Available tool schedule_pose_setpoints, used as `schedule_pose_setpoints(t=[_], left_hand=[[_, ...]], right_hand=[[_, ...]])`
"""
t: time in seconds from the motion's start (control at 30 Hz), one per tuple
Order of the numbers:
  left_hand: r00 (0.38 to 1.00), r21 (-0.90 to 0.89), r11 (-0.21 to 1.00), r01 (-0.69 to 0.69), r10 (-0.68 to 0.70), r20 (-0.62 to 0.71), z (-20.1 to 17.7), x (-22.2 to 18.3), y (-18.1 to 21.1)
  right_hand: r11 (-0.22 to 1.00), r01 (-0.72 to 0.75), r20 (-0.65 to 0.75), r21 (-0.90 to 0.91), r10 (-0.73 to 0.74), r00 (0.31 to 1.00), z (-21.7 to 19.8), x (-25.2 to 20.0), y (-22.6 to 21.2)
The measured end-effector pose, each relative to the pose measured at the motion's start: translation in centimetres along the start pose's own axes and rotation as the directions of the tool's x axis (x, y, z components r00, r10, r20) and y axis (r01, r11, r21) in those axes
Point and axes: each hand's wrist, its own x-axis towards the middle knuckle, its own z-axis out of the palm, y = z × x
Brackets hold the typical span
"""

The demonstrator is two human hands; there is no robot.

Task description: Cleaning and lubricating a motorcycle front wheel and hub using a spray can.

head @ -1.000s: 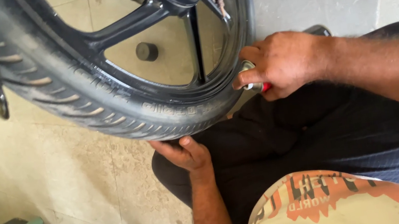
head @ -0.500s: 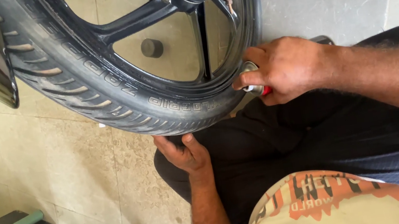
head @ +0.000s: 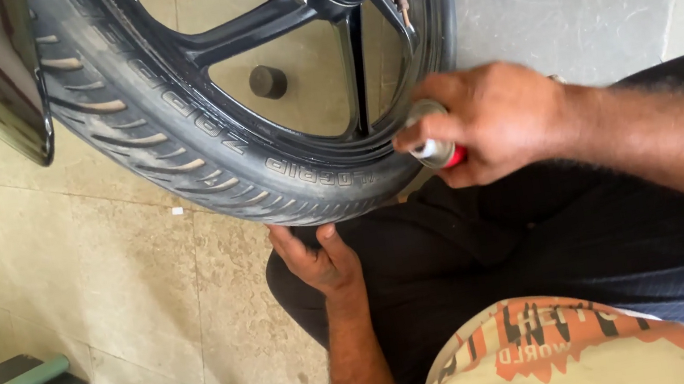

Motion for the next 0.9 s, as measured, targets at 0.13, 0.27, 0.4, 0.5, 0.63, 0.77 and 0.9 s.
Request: schedule_pose_setpoints(t=[0.13, 0.27, 0.4, 0.5, 0.63, 0.77, 0.9], left_hand=[[1.000, 0.001, 1.000, 0.007, -0.007, -0.007, 0.1, 0.0, 0.2], [0.999, -0.020, 1.000, 0.003, -0.003, -0.035, 0.4, 0.0, 0.0], [0.997, 0.007, 1.000, -0.022, 0.022, -0.079, 1.3, -1.0, -1.5], [0.993, 0.011, 1.000, -0.028, 0.029, -0.115, 1.9, -1.4, -1.8], [0.992, -0.022, 0.999, -0.026, 0.023, -0.122, 2.2, -1.6, -2.2], [0.991, -0.007, 1.000, -0.025, 0.024, -0.131, 2.5, -1.6, -2.0], [0.992, -0.019, 1.000, -0.003, 0.000, -0.124, 2.5, -2.0, -1.5]], right_hand=[[0.998, 0.011, 0.227, -0.059, 0.002, 0.974, 0.6, 0.0, -0.7], [0.999, 0.037, 0.059, -0.016, -0.035, 0.998, 1.3, 1.3, -1.0], [0.995, 0.072, -0.118, 0.065, -0.064, 0.991, 0.8, 1.9, 0.0], [0.992, 0.032, -0.220, 0.125, -0.004, 0.976, -0.1, 1.3, 0.1], [0.998, 0.007, 0.033, 0.063, -0.009, 0.999, 0.7, 0.4, -0.7], [0.996, -0.009, 0.104, 0.090, -0.001, 0.995, 1.1, 1.5, -1.6], [0.998, 0.051, -0.054, 0.031, -0.050, 0.997, -0.1, 4.2, -1.3]])
